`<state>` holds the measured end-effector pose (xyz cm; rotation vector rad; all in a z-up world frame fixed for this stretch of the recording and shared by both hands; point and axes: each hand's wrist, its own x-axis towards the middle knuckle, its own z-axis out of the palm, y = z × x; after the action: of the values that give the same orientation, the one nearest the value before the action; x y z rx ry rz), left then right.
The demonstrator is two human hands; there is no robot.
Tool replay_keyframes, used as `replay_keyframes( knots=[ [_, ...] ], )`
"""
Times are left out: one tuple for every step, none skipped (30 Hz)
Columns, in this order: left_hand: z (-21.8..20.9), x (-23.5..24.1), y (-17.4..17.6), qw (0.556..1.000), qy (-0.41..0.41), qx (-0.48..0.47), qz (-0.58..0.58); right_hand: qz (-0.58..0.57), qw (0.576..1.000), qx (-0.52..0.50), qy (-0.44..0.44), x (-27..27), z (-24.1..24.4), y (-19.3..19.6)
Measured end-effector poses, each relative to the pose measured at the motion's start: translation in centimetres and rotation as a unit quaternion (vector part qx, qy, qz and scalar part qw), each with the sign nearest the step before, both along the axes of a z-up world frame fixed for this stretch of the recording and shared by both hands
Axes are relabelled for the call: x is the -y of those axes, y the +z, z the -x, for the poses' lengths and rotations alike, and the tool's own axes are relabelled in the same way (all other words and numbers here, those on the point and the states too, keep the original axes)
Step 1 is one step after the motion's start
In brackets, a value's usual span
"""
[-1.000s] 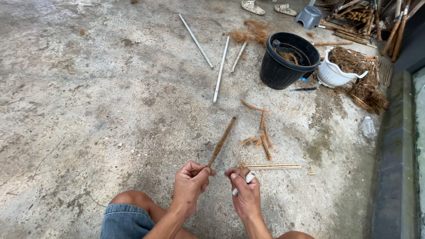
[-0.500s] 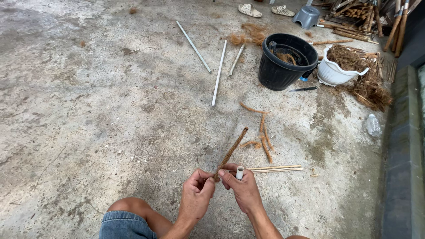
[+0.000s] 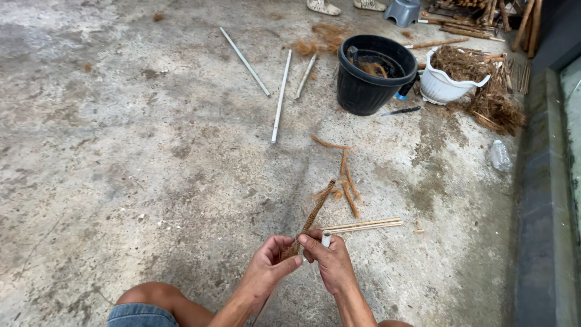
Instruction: The person sits on a concrete floor and wraps a brown rope tightly around a thin wooden stick. They use a small white cylindrical tool to assist in winding the rope. The person continues this repetitive wrapping motion until the stick is fully covered.
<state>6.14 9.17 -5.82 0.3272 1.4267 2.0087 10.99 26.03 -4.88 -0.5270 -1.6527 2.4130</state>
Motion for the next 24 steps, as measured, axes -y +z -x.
replay_keyframes(
  knots=[
    [0.2, -0.3, -0.5, 1.0, -0.009, 0.007, -0.007, 0.004, 1.0, -0.003, -0.001, -0.1, -0.2, 0.2],
    [0.6, -0.4, -0.9, 1.0, -0.017, 0.014, -0.013, 0.008, 1.0, -0.006, -0.002, -0.1, -0.3, 0.3],
    [0.9, -0.4, -1.0, 0.999, -0.028, 0.02, -0.019, 0.013, 1.0, -0.01, -0.006, -0.3, -0.5, 0.5],
    [1.2, -0.4, -1.0, 0.999, -0.046, 0.015, -0.006, 0.009, 1.0, -0.012, -0.004, -0.6, -0.6, 0.7],
    [1.5, -0.2, -0.8, 0.998, -0.063, 0.01, 0.008, 0.005, 1.0, -0.013, -0.001, -0.9, -0.8, 0.8],
    [1.8, 0.0, -0.7, 0.997, -0.08, 0.006, 0.021, 0.002, 1.0, -0.015, 0.002, -1.1, -1.0, 0.8],
    [2.1, 0.1, -0.5, 0.996, -0.089, -0.004, 0.025, 0.008, 1.0, -0.012, 0.002, -1.2, -1.0, 0.8],
    [2.4, 0.1, -0.3, 0.995, -0.098, -0.014, 0.029, 0.014, 1.0, -0.01, 0.002, -1.3, -1.1, 0.7],
    [2.6, 0.1, -0.2, 0.993, -0.107, -0.025, 0.032, 0.02, 1.0, -0.008, 0.002, -1.3, -1.1, 0.5],
    [2.7, 0.0, -0.1, 0.992, -0.108, -0.038, 0.054, 0.02, 1.0, -0.003, -0.002, -1.3, -1.2, 0.3],
    [2.9, -0.1, -0.1, 0.99, -0.109, -0.052, 0.075, 0.02, 1.0, 0.002, -0.006, -1.3, -1.2, 0.1],
    [3.0, -0.3, -0.2, 0.987, -0.11, -0.066, 0.097, 0.02, 1.0, 0.006, -0.011, -1.4, -1.1, -0.1],
    [3.0, -0.5, -0.5, 0.986, -0.107, -0.075, 0.099, 0.016, 1.0, 0.009, -0.013, -1.4, -1.1, -0.3],
    [3.0, -0.8, -1.0, 0.986, -0.104, -0.085, 0.101, 0.012, 1.0, 0.011, -0.016, -1.5, -1.1, -0.5],
    [3.1, -1.1, -1.5, 0.985, -0.1, -0.094, 0.103, 0.008, 1.0, 0.014, -0.018, -1.6, -1.1, -0.8],
    [3.0, -1.3, -2.2, 0.989, -0.079, -0.078, 0.094, -0.003, 1.0, 0.026, -0.015, -1.6, -1.1, -1.0],
    [2.9, -1.5, -3.1, 0.993, -0.06, -0.065, 0.084, -0.014, 0.999, 0.036, -0.015, -1.6, -1.1, -1.3],
    [2.8, -1.6, -3.9, 0.995, -0.041, -0.05, 0.074, -0.025, 0.999, 0.046, -0.014, -1.4, -1.2, -1.5],
    [2.7, -1.7, -4.8, 0.996, -0.029, -0.052, 0.072, -0.031, 0.998, 0.055, -0.02, -1.0, -1.3, -1.8],
    [2.6, -1.6, -5.7, 0.996, -0.018, -0.053, 0.07, -0.036, 0.997, 0.064, -0.027, -0.3, -1.3, -2.0],
    [2.6, -1.5, -6.5, 0.996, -0.008, -0.056, 0.068, -0.041, 0.996, 0.071, -0.035, 0.2, -1.3, -2.4],
    [2.7, -1.5, -7.3, 0.99, 0.044, -0.082, 0.108, -0.054, 0.995, 0.076, -0.042, 0.4, -1.0, -2.6],
    [2.7, -1.5, -7.9, 0.978, 0.098, -0.105, 0.149, -0.067, 0.993, 0.083, -0.047, 0.5, -0.9, -2.8],
    [2.5, -1.3, -8.2, 0.962, 0.15, -0.127, 0.19, -0.079, 0.991, 0.091, -0.051, 0.7, -0.8, -3.0]
  ],
)
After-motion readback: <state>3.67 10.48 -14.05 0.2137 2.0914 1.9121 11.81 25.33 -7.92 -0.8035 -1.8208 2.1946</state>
